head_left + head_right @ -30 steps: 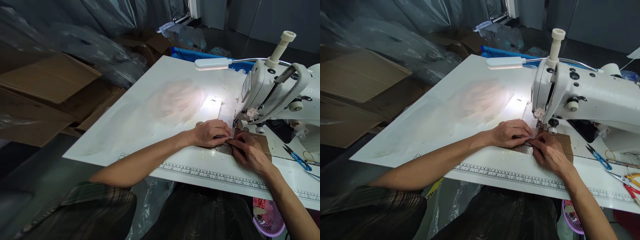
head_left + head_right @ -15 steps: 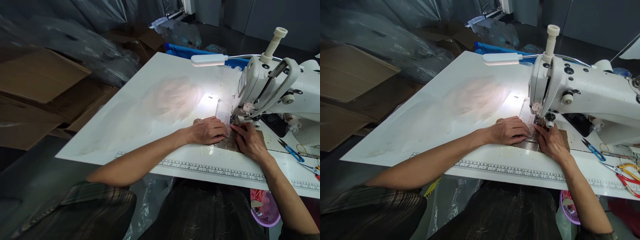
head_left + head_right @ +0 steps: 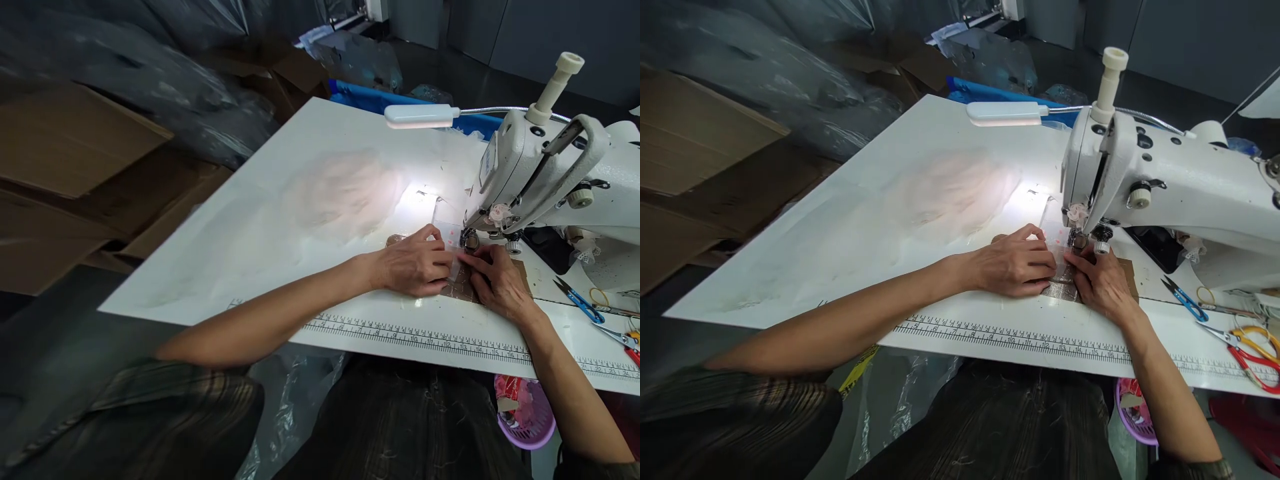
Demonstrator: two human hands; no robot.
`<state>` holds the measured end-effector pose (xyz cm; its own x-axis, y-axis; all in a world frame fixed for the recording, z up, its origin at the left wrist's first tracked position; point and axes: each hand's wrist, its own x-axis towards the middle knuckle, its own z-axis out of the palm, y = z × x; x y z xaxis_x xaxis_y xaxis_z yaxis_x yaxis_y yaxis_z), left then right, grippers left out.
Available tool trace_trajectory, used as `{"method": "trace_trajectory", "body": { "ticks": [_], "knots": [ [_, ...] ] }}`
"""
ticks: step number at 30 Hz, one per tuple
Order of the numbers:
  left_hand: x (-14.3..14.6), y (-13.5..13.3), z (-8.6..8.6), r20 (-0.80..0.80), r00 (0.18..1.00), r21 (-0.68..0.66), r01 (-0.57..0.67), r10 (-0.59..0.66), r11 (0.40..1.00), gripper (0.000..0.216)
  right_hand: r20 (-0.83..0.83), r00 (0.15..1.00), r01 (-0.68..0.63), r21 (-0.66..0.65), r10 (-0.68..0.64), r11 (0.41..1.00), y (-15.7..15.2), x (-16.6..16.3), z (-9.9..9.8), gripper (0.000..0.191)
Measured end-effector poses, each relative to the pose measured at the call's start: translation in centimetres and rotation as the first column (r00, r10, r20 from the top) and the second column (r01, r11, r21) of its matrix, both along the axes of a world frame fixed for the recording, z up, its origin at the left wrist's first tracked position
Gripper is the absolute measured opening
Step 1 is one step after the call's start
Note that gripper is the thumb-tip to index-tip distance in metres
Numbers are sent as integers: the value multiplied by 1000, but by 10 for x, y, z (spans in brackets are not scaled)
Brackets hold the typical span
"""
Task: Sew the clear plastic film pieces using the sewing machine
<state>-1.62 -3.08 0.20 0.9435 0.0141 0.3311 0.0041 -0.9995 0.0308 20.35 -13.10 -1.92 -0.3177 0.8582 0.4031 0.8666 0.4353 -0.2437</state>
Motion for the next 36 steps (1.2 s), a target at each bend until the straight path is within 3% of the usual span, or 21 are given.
{"method": "trace_trajectory", "body": {
  "ticks": [3, 8, 22, 28, 36],
  "knots": [
    [2, -1, 8, -50, 999, -4, 20, -20, 1000, 23, 46, 998, -31, -12, 31, 999, 0, -1, 4, 37],
    [7, 3, 12, -65, 995, -40, 70, -72, 997, 19, 110, 993, 49, -74, -40, 996, 0, -6, 10, 37],
    [-1, 2, 6, -114, 993, -30, -26, 22, 999, 32, 262, 943, 247, -147, -203, 958, 3, -17, 12, 40],
    [0, 2, 1, -84, 996, -8, -43, 42, 999, 36, 184, 975, 147, -100, -127, 984, -2, -18, 16, 39],
    [1, 5, 1, -62, 996, 10, -67, 67, 998, 37, 150, 981, 138, -70, -126, 988, -3, -18, 14, 39]
  ]
}}
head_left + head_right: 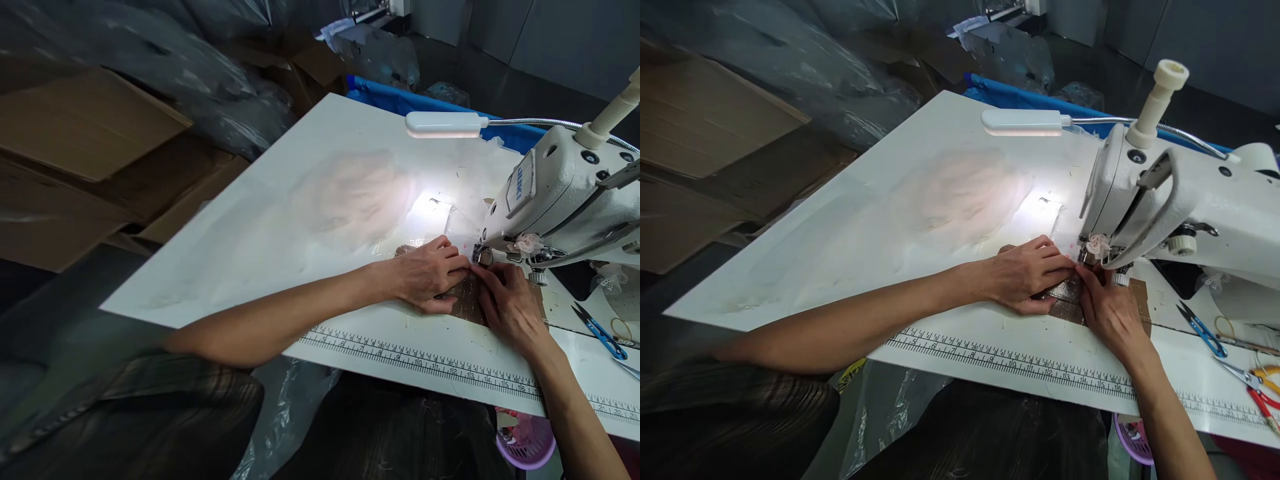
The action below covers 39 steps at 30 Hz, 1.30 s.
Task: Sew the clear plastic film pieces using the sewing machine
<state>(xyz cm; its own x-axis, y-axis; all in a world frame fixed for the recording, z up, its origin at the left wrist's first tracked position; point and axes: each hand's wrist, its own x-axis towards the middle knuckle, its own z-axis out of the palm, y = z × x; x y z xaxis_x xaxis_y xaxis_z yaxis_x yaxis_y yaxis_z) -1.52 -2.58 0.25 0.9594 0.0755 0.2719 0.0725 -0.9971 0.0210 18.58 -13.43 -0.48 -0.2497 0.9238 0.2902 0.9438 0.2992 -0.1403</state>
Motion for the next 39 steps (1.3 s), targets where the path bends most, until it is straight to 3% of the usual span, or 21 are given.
{"method": "trace_trajectory", "body": {
  "ticks": [4, 18, 24, 31, 34, 39],
  "knots": [
    [1, 1, 0, -24, 999, 7, -22, 22, 1000, 41, -18, 999, -36, 9, 36, 999, -2, 0, -1, 36],
    [5, 5, 5, -141, 984, 10, -112, 112, 994, 55, 52, 999, 21, -89, -16, 996, -1, -3, 1, 45],
    [6, 4, 4, -141, 979, 23, -142, 144, 990, 59, -181, 984, -18, -117, -3, 993, -4, 7, 12, 42],
    [8, 5, 1, -152, 973, 9, -175, 174, 985, 68, -431, 874, 66, -357, -227, 932, 12, 31, 22, 46],
    [9, 5, 1, -141, 971, 2, -192, 191, 981, 70, -465, 839, 120, -351, -284, 929, 15, 28, 21, 51],
    [9, 6, -1, -102, 974, -15, -206, 204, 978, 68, -510, 828, 100, -275, -233, 956, 1, 19, 12, 49]
  ]
}}
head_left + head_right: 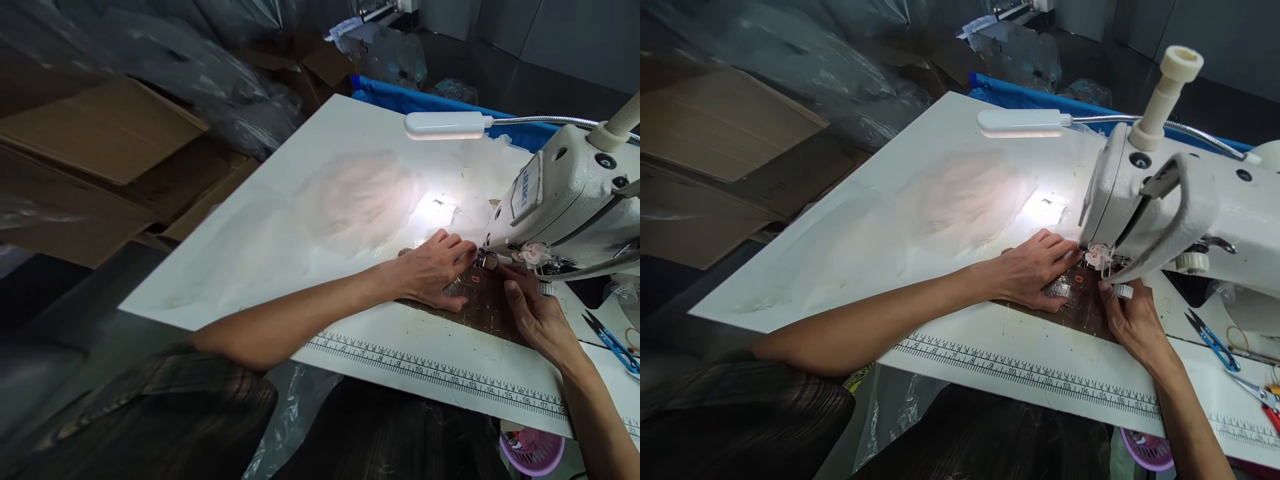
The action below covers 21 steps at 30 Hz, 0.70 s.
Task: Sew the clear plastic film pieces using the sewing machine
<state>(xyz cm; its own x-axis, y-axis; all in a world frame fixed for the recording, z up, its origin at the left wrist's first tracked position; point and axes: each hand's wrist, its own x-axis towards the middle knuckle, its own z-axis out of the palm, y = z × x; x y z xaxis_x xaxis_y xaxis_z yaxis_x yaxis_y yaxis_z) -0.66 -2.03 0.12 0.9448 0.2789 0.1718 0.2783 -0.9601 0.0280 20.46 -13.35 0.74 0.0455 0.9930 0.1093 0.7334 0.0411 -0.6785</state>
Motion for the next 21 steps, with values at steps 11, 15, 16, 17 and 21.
{"method": "trace_trajectory", "body": {
  "ticks": [11, 15, 16, 17, 21],
  "knots": [
    [0, 1, -12, 165, 984, -187, -34, 65, 982, 83, 37, 999, -4, 78, 1, 997, 0, 3, -11, 31],
    [1, 3, -10, 125, 992, -281, 12, 25, 960, 92, 61, 998, -8, 92, 3, 996, -1, 4, -13, 31],
    [1, 4, -9, 111, 994, -292, 17, 16, 956, 91, 74, 997, -14, 102, 7, 995, -2, 4, -15, 31],
    [2, 6, -6, 100, 995, -298, 20, 11, 954, 89, 87, 996, -19, 113, 9, 993, -3, 4, -18, 31],
    [8, 27, 8, 72, 997, -296, 43, -23, 954, 73, 158, 987, -50, 171, 23, 984, -5, 4, -28, 36]
  ]
}}
